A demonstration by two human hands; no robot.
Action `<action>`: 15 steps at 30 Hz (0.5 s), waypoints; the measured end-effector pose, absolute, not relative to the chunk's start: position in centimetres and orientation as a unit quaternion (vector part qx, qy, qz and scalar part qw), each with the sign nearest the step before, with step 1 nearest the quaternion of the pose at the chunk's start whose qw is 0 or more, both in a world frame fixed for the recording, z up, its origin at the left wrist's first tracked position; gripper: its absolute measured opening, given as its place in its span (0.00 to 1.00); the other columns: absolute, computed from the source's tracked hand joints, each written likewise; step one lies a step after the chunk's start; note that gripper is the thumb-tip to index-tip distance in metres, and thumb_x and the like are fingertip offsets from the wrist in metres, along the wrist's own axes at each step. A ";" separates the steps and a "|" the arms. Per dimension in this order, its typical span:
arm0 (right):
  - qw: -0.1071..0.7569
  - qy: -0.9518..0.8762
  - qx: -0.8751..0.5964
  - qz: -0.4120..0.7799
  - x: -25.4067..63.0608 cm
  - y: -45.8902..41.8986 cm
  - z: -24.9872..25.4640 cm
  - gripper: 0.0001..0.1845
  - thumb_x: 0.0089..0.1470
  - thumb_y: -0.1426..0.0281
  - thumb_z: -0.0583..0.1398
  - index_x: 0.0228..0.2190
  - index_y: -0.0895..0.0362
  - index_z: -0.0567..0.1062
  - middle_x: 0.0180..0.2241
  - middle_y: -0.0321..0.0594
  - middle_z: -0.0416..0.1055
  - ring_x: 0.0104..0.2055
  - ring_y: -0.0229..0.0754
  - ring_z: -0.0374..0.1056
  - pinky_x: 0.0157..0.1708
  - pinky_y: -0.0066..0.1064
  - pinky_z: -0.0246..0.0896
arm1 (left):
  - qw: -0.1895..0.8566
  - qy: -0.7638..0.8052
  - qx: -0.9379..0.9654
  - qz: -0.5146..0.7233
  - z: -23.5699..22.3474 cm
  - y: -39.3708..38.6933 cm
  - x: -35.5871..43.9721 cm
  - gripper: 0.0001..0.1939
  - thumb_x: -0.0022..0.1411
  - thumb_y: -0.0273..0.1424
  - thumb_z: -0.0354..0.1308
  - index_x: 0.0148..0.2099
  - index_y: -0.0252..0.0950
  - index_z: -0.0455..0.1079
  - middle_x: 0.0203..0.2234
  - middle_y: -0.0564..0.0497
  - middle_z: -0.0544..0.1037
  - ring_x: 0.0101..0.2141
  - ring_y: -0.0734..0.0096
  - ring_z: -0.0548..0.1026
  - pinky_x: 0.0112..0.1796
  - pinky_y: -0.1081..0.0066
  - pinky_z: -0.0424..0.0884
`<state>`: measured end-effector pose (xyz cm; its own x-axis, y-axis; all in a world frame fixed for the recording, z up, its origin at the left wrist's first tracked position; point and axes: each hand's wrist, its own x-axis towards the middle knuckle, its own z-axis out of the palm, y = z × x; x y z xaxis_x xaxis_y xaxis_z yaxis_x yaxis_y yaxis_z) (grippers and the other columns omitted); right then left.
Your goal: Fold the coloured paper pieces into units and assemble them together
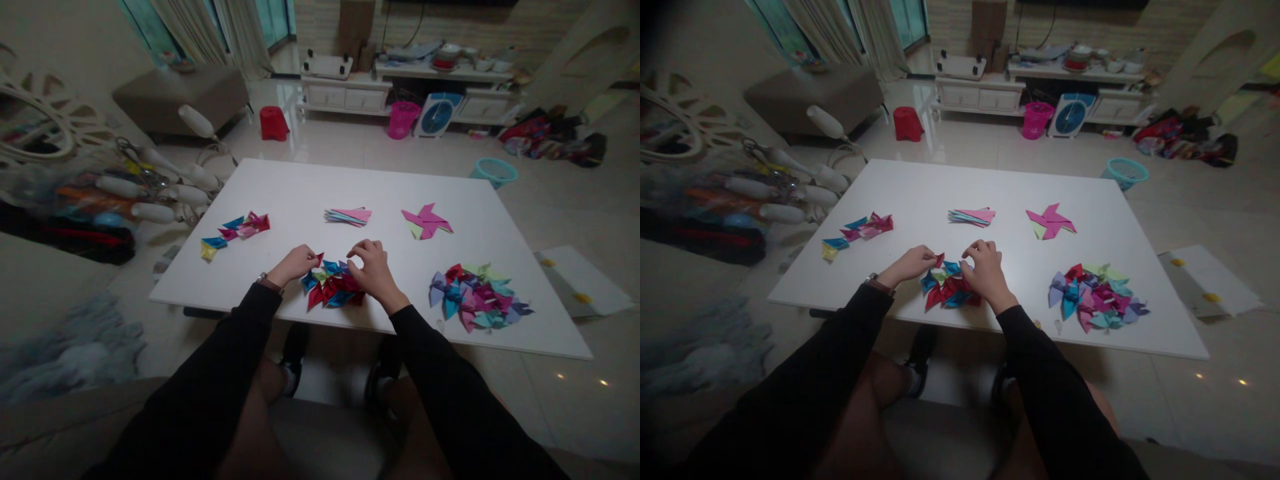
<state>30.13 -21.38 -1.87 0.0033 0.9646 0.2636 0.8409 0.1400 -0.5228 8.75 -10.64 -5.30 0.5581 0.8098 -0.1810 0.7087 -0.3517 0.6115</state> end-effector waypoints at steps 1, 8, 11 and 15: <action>0.291 -0.698 -0.645 0.108 30.1 -21.4 -1.9 0.05 0.57 0.70 0.60 0.34 0.54 0.77 0.43 0.45 0.72 0.50 0.53 0.60 0.44 0.42 0.54 | 0.320 0.466 0.821 0.082 -5.5 -10.6 8.8 0.14 0.59 0.34 0.57 0.38 0.32 0.81 0.38 0.42 0.82 0.42 0.58 0.77 0.46 0.66 0.70; 0.294 -0.702 -0.640 0.107 29.9 -21.5 -1.8 0.05 0.58 0.70 0.60 0.34 0.54 0.78 0.42 0.44 0.72 0.50 0.52 0.60 0.43 0.42 0.54 | 0.378 0.456 0.804 0.051 -5.7 -11.2 9.3 0.16 0.63 0.39 0.54 0.45 0.34 0.74 0.44 0.43 0.81 0.44 0.59 0.77 0.46 0.65 0.70; 0.294 -0.704 -0.638 0.104 29.9 -21.5 -1.9 0.05 0.58 0.70 0.61 0.33 0.54 0.78 0.42 0.43 0.73 0.49 0.52 0.61 0.43 0.41 0.53 | 0.398 0.475 0.784 0.050 -5.4 -11.2 9.2 0.15 0.63 0.42 0.54 0.42 0.36 0.73 0.40 0.45 0.81 0.41 0.59 0.77 0.43 0.64 0.71; 0.295 -0.706 -0.636 0.100 30.0 -21.5 -2.0 0.05 0.57 0.71 0.61 0.32 0.54 0.78 0.42 0.43 0.73 0.49 0.51 0.61 0.43 0.41 0.53 | 0.377 0.517 0.759 0.116 -5.6 -10.2 7.9 0.13 0.62 0.39 0.55 0.44 0.36 0.70 0.45 0.42 0.79 0.45 0.57 0.76 0.48 0.62 0.70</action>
